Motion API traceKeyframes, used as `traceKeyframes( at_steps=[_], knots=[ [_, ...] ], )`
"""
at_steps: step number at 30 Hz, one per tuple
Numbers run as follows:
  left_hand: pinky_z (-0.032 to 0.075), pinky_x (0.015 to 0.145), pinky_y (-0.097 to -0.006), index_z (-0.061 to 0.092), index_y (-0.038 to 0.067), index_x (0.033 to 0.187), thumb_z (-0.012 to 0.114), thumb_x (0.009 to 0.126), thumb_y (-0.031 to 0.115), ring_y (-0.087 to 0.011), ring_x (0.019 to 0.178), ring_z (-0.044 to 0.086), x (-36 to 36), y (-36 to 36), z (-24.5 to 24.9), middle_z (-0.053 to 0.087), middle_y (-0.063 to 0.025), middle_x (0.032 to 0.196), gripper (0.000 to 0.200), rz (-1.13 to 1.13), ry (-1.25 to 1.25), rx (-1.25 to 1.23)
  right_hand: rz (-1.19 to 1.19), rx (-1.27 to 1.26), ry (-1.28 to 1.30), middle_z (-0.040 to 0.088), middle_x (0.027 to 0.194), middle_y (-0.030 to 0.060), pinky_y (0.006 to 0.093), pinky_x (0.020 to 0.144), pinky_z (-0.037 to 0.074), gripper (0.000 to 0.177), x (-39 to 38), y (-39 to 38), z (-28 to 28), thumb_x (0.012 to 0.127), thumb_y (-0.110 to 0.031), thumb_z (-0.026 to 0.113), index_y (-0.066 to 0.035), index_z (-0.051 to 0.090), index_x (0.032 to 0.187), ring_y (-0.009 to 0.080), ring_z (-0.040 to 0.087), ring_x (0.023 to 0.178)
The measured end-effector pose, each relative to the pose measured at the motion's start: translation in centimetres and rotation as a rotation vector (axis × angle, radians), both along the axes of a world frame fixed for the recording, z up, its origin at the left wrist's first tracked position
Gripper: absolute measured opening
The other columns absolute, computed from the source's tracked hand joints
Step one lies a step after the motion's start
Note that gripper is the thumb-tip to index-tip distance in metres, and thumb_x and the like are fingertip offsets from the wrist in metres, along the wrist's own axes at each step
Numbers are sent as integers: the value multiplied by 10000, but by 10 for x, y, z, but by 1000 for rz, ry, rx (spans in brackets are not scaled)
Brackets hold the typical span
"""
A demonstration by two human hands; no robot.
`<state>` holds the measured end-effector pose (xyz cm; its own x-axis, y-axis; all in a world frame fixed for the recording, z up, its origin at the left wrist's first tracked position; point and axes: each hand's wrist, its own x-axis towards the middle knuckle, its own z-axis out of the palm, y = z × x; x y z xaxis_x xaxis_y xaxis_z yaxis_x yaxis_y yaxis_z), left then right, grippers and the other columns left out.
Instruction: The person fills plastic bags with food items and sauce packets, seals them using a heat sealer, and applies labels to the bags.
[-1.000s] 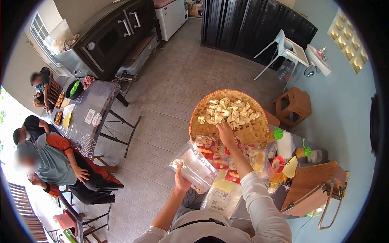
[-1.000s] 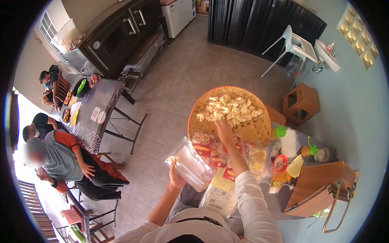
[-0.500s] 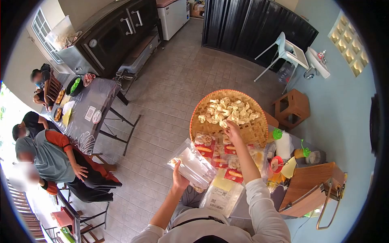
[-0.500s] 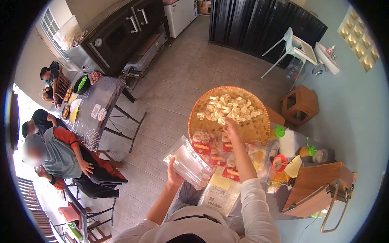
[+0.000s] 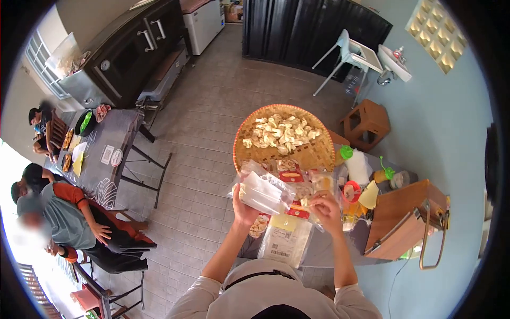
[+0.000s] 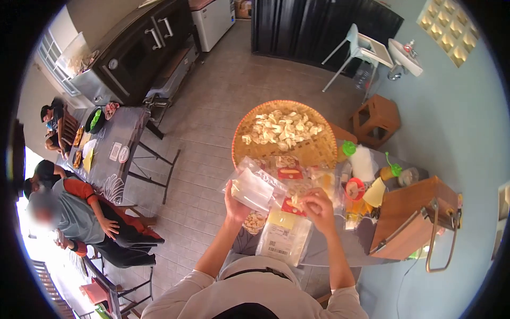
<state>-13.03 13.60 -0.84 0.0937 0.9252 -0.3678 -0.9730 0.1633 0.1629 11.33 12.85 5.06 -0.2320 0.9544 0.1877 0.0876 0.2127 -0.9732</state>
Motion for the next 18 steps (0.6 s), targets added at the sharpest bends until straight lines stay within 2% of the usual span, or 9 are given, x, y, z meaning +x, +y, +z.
traceKeyframes(
  at_steps=[2,4,6,9,10,11,14,18],
  knots=[
    [339,962,-434,422,116,1249,437,842,483,-263,1123,453,12,-4,5,479,-81,1221,548,-97,-28,37,-13,-32,-80,493,1047,80,241,748,512,168,-2,-27,12,758,56,596,-5,621,912,155,549,948],
    [344,961,-411,431,112,1239,454,841,483,-248,1118,458,25,-11,6,486,-75,1214,544,-160,-48,88,-59,-4,-213,492,1055,89,257,770,524,183,-9,-48,18,757,52,596,-13,630,924,171,556,952],
    [357,951,-400,440,90,1230,418,858,478,-245,1106,469,40,-18,8,510,-84,1183,538,-192,-3,55,-66,34,-203,492,1063,90,263,784,529,231,-13,-62,12,747,54,600,-20,625,965,174,556,955],
    [357,949,-394,446,91,1226,419,860,478,-240,1096,476,53,-31,13,514,-78,1180,533,-209,12,53,-136,170,-221,480,1082,91,232,753,519,271,-20,-79,13,749,68,594,6,605,1013,156,572,904],
    [357,948,-392,449,91,1224,419,861,478,-237,1090,480,55,-34,15,516,-74,1179,531,-210,20,53,-192,252,-342,468,1109,101,227,733,512,276,-22,-85,21,750,74,586,18,596,1020,168,569,884],
    [355,944,-358,468,108,1192,497,829,477,-204,1083,481,55,-38,17,528,-42,1155,519,-242,2,65,-247,331,-463,456,1137,112,223,713,504,281,-24,-90,25,751,80,578,29,586,1027,179,567,864],
    [352,946,-359,470,109,1187,499,822,487,-202,1086,479,60,-45,21,527,-41,1154,526,-243,13,105,-330,462,-557,422,1181,128,236,679,486,308,-22,-106,8,759,84,557,42,567,1063,205,545,878],
    [353,945,-361,466,109,1191,501,816,496,-204,1081,483,65,-53,31,529,-41,1151,539,-205,33,83,-363,377,-550,418,1172,128,250,685,479,351,-21,-125,-4,768,80,549,34,543,1116,213,508,962]
  ],
)
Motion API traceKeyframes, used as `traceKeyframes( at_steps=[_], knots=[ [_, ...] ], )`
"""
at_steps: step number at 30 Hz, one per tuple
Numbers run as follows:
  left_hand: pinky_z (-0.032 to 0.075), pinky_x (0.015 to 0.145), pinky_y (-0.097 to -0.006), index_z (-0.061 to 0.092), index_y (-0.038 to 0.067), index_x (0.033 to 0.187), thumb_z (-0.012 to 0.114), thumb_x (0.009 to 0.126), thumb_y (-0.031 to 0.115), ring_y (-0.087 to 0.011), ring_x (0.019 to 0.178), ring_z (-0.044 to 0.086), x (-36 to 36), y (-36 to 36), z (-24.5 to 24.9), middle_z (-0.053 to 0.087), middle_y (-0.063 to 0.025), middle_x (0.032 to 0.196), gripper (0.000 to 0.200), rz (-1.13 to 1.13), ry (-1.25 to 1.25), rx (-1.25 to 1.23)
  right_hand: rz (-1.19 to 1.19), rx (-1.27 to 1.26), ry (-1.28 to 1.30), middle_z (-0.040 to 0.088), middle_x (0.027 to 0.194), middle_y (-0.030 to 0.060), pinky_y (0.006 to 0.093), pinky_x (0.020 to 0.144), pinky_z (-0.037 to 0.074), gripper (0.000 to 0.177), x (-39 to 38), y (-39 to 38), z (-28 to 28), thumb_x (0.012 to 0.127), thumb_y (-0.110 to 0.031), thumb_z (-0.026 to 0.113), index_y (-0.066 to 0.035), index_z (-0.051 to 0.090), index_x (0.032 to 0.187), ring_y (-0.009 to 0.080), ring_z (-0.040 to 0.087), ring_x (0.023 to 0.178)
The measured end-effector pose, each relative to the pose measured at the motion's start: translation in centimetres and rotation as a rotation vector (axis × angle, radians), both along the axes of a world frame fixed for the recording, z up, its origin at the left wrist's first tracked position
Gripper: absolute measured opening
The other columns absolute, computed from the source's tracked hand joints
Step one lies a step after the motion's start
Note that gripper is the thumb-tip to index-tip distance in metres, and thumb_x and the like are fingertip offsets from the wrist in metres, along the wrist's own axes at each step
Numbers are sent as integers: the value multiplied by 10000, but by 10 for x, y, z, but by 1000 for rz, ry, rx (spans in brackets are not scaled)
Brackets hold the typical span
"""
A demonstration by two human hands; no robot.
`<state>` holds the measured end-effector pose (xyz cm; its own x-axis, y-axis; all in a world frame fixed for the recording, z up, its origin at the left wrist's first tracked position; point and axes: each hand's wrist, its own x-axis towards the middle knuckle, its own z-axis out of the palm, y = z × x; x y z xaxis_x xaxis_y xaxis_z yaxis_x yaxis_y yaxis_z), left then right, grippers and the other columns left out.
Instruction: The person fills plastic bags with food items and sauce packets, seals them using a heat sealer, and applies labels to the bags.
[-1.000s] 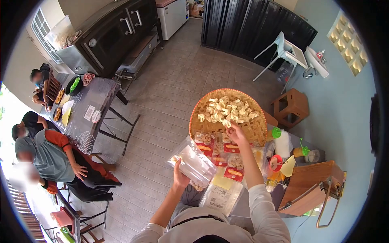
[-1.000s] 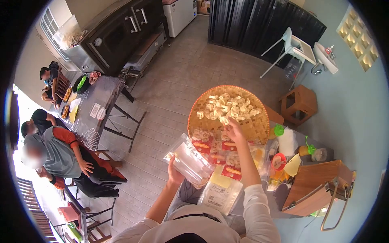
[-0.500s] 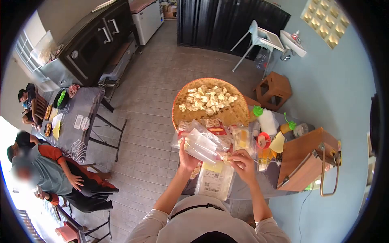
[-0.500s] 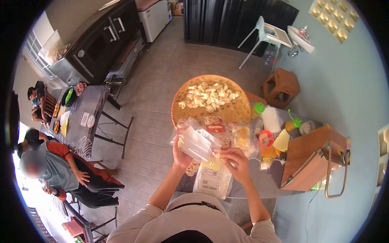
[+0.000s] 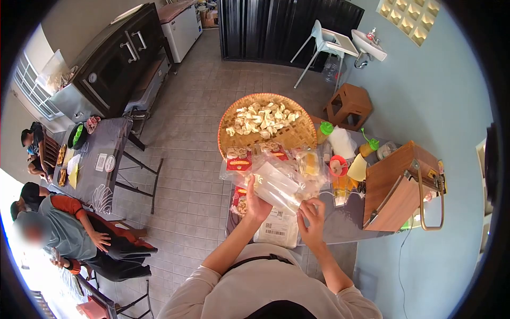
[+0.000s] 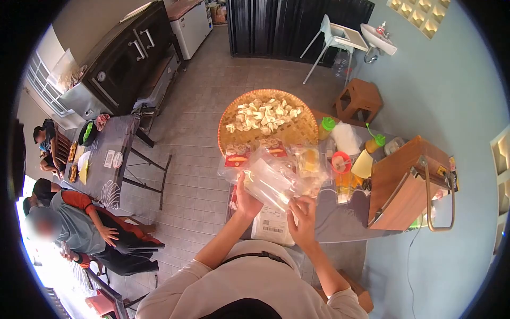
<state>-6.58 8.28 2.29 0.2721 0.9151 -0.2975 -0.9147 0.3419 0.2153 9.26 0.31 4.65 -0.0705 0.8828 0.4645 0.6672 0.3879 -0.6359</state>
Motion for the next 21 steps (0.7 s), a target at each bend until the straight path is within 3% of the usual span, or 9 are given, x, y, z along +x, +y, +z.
traceKeyframes(
  at_steps=[3,5,9,12,14,17,21],
  knots=[
    [353,945,-362,457,112,1199,497,820,500,-203,1079,484,3,-5,0,530,-43,1148,544,-13,32,0,103,-82,166,454,1134,126,260,784,448,422,7,-6,-9,765,85,547,11,516,1179,210,468,1037],
    [347,950,-362,455,108,1197,486,826,509,-201,1079,484,6,-10,1,529,-44,1149,547,-142,22,67,183,-376,451,440,1220,128,260,899,376,410,7,-5,0,796,52,525,-12,511,1200,200,434,1125],
    [364,929,-372,459,100,1201,415,864,488,-214,1054,502,18,-22,-1,532,-63,1152,517,-205,19,64,291,-387,371,403,1285,114,305,931,357,403,8,9,0,816,10,515,-49,508,1215,241,461,1127],
    [368,921,-366,481,98,1169,406,867,494,-209,1039,513,24,-26,-1,557,-65,1106,504,-167,67,21,440,-244,330,365,1336,126,320,991,305,396,5,13,-3,851,-24,487,-47,471,1246,254,395,1211],
    [370,918,-363,485,97,1159,407,868,491,-207,1026,520,22,-26,-13,564,-60,1090,497,-169,40,55,399,-410,487,337,1360,108,294,1002,300,392,5,11,-6,890,-21,430,-19,417,1282,193,345,1242],
    [372,911,-359,489,95,1145,408,870,484,-202,1003,529,20,-27,-12,572,-52,1064,483,-180,48,80,329,-566,659,345,1355,105,296,1005,297,403,4,9,-6,902,-44,436,-17,384,1300,189,334,1251],
    [368,916,-366,477,99,1167,405,875,475,-203,1018,523,22,-27,-11,563,-50,1088,482,-176,119,60,346,-619,625,354,1346,102,293,1003,299,421,10,15,-11,904,-52,443,-18,355,1315,184,355,1233]
  ],
)
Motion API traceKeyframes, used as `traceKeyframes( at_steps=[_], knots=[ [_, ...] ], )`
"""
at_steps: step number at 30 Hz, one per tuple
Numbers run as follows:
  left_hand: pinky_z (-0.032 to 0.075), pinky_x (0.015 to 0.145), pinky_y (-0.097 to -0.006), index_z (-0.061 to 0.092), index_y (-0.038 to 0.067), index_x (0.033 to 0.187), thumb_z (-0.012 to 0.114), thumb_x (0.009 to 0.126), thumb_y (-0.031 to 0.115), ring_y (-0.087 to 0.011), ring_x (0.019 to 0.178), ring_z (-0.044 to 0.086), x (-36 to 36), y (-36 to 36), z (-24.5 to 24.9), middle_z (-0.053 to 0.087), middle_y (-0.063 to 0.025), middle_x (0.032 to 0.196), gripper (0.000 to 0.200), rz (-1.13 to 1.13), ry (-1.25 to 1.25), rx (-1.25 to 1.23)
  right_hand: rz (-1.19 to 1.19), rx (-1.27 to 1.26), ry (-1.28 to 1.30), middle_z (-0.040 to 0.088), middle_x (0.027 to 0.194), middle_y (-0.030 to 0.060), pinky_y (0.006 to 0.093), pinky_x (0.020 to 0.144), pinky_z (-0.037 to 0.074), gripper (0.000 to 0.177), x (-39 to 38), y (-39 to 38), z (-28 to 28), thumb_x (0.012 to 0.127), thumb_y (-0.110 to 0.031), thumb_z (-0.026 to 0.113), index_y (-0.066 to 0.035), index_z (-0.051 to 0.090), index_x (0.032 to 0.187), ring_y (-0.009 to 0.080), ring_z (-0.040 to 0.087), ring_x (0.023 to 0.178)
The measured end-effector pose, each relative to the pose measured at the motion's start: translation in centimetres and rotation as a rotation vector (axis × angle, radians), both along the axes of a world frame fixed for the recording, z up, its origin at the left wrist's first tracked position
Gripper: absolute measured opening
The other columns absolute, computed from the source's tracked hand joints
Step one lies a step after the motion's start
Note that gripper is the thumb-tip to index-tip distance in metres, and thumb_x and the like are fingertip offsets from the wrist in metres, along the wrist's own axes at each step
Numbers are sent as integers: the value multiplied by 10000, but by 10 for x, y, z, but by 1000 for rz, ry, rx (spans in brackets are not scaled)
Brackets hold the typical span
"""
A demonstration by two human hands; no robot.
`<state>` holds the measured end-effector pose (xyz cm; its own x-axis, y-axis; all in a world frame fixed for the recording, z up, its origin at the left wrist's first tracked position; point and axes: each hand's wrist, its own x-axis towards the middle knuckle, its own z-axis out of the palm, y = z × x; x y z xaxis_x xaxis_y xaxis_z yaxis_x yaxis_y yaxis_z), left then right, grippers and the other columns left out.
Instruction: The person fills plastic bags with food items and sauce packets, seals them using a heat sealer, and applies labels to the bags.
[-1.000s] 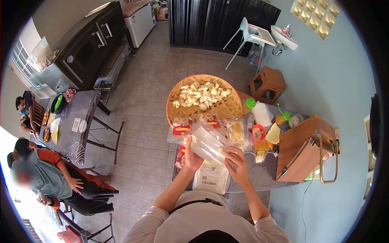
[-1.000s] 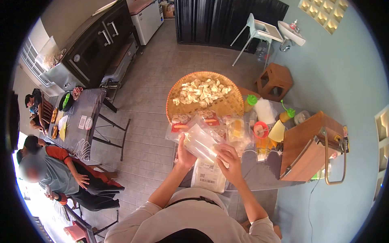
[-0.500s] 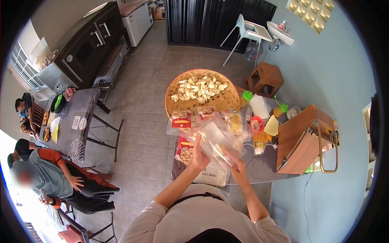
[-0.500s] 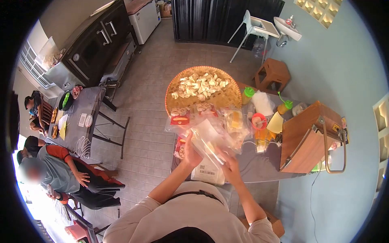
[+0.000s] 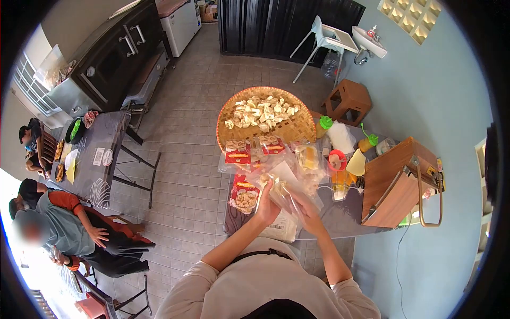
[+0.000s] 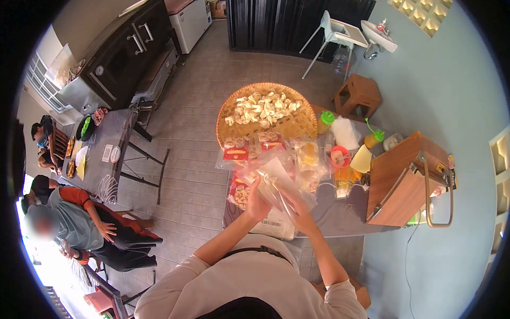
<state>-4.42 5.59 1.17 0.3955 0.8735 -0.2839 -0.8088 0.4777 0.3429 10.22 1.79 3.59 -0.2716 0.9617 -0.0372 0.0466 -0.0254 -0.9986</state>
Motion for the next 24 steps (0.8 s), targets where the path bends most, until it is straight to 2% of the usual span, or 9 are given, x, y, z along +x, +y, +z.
traceKeyframes(
  at_steps=[3,5,10,12,14,17,21,24],
  knots=[
    [357,937,-376,466,102,1191,401,877,472,-211,1063,504,2,0,-7,542,-59,1141,489,-46,-37,43,132,130,-93,368,1334,99,290,992,313,475,11,6,-17,895,-58,466,-28,308,1342,178,380,1211],
    [350,947,-380,455,104,1206,398,878,470,-215,1083,493,6,0,-6,531,-63,1162,494,-26,-34,17,62,44,29,363,1325,109,294,976,319,531,6,6,-16,865,-46,488,-37,289,1357,184,398,1186],
    [336,968,-385,430,107,1235,395,880,467,-222,1118,474,5,0,-8,520,-66,1185,507,-64,-60,57,0,15,81,322,1367,108,292,979,314,555,-6,9,3,861,-41,501,-36,269,1365,169,378,1195],
    [324,964,-364,432,109,1217,460,863,461,-204,1107,466,7,-2,-18,508,-57,1187,499,-133,-69,21,4,-27,102,310,1380,107,293,981,314,564,-5,14,-1,858,-36,503,-37,262,1368,169,371,1201],
    [323,966,-363,425,103,1226,458,865,458,-205,1116,462,9,-5,-18,502,-65,1197,507,-122,-27,24,42,149,-90,276,1389,54,263,948,348,603,1,22,-15,858,-58,519,-55,223,1383,139,365,1199],
    [339,953,-358,430,80,1224,440,868,457,-210,1082,485,7,-7,0,520,-79,1176,518,-128,23,31,101,12,-42,281,1387,44,257,935,358,599,0,29,0,854,-35,507,-56,227,1383,126,403,1153],
    [357,937,-358,444,78,1215,430,866,451,-217,1041,514,5,-4,-7,550,-83,1134,510,-137,-17,9,135,26,-138,276,1393,37,255,931,361,593,-5,33,3,850,-7,491,-52,231,1381,117,432,1109],
    [360,934,-364,447,83,1216,432,861,455,-220,1044,513,2,-2,0,551,-84,1135,514,-117,-61,57,107,4,-7,259,1400,46,258,930,363,594,-14,32,5,849,-3,488,-52,228,1382,116,445,1092]
  ],
)
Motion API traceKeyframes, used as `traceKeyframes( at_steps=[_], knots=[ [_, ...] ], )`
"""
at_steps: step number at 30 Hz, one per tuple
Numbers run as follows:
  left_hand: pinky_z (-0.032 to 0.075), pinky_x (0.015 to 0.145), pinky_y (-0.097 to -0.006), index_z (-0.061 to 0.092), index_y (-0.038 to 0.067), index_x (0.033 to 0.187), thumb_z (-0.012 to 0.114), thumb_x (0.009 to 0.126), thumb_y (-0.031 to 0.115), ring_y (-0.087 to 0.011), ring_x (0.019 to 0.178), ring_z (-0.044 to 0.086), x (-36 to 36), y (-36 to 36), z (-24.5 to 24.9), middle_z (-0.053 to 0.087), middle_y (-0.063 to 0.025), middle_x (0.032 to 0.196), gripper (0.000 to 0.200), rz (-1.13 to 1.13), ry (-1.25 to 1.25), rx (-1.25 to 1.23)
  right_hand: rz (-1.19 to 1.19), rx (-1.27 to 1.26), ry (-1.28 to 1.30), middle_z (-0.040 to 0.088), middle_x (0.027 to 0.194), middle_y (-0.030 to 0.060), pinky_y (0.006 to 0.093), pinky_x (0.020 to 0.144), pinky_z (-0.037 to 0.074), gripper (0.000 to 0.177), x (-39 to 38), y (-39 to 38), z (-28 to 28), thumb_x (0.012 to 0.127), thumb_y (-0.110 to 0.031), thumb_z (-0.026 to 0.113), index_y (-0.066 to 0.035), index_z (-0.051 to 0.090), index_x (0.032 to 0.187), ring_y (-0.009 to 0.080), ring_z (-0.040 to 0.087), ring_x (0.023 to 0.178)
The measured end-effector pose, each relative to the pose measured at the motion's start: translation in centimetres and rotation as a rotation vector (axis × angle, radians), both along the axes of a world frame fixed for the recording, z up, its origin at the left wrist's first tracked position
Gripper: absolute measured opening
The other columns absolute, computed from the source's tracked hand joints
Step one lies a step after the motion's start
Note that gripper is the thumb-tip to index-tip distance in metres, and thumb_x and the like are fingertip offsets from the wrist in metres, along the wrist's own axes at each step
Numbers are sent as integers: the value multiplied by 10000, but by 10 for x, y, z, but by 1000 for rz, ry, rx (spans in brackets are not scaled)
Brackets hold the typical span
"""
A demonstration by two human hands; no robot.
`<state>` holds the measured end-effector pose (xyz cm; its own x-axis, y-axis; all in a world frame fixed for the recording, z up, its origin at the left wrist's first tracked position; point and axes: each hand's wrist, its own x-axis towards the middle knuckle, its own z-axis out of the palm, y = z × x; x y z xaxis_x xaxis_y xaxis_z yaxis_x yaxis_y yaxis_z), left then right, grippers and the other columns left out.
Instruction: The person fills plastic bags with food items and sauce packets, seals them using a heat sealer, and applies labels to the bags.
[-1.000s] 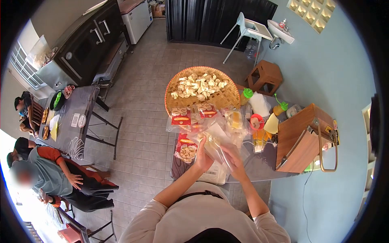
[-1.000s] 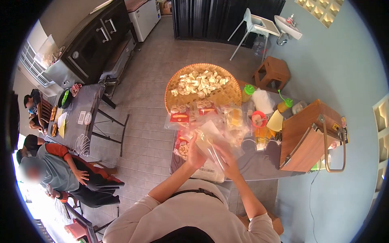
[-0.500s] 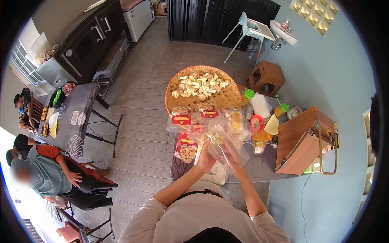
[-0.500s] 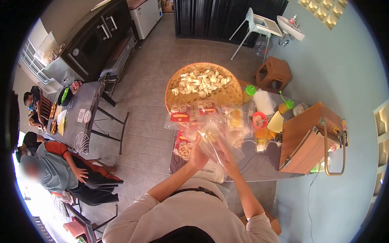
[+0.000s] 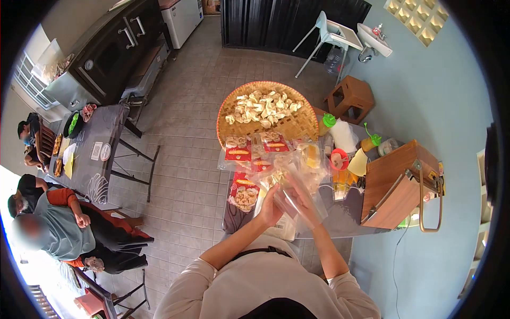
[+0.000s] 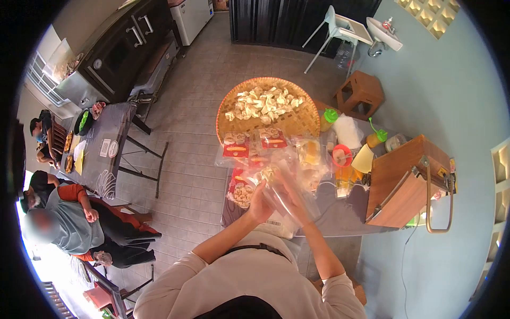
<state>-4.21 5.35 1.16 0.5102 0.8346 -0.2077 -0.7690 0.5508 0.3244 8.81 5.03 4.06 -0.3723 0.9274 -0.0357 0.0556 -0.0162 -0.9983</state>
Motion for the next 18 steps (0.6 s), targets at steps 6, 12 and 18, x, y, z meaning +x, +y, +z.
traceKeyframes(
  at_steps=[6,12,18],
  knots=[
    [369,920,-367,474,72,1187,416,858,475,-223,1016,529,-1,3,-14,569,-83,1097,523,28,27,-88,-193,197,-178,274,1406,134,350,1054,203,614,-9,5,-10,818,-95,560,-56,278,1362,260,240,1312],
    [433,801,-320,532,89,1026,495,843,438,-163,863,570,-4,1,-25,609,-33,888,395,30,-26,-115,33,144,-188,140,1453,106,276,992,289,611,-10,14,1,855,-37,503,-59,210,1390,166,277,1267],
    [427,840,-356,509,84,1082,481,832,443,-198,914,559,-30,23,-28,589,-62,985,438,243,6,-169,41,191,-69,140,1462,66,285,1049,186,583,-35,18,-43,875,-76,476,-97,212,1395,173,167,1328]
  ],
)
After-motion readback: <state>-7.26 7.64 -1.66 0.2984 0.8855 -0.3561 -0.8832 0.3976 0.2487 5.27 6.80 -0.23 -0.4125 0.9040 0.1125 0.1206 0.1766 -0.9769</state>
